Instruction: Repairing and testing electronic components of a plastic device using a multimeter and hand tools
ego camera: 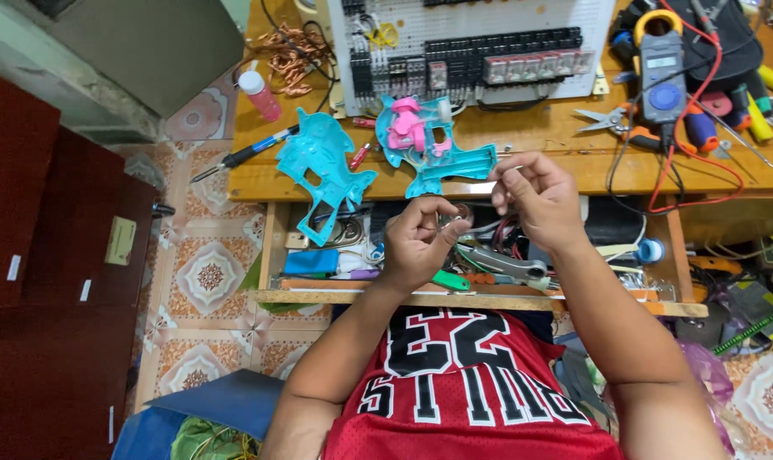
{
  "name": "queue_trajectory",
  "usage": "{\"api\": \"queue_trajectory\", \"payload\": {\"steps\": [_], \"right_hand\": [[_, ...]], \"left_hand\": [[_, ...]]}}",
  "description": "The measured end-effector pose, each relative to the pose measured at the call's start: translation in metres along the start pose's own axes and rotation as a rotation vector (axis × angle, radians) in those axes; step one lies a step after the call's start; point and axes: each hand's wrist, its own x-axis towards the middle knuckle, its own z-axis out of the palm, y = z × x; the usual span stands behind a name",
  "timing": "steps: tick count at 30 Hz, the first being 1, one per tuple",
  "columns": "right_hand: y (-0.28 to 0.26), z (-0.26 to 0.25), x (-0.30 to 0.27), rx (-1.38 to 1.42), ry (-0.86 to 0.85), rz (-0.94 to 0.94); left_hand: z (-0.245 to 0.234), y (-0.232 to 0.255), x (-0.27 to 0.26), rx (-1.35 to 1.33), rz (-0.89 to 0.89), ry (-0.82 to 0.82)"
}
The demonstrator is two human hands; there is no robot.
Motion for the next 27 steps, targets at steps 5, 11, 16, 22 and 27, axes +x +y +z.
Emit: {"api": "queue_trajectory", "payload": {"steps": [5, 11, 16, 22, 27], "right_hand": [[0.003, 0.015, -0.005, -0.209, -0.151, -0.011], [-0.063, 0.116, 0.027, -0.500, -0.423, -0.122], [-0.027, 0.222, 0.103, -0.884, -0.636, -0.471], [0.072, 0.324, 0.173, -1.219, -0.820, -0.390], [0.103, 0.345, 0.191, -1.274, -0.708, -0.264]], "left_hand": [[-0.036, 0.007, -0.001, 0.033, -0.017, -0.006], [-0.083, 0.022, -0.002, 0.214, 0.057, -0.155], [-0.106, 0.017, -0.011, 0.368, 0.097, -0.137], [-0.118, -0.009, -0.034, 0.413, 0.110, -0.259], [-0.124, -0.004, -0.034, 0.392, -0.024, -0.355]]}}
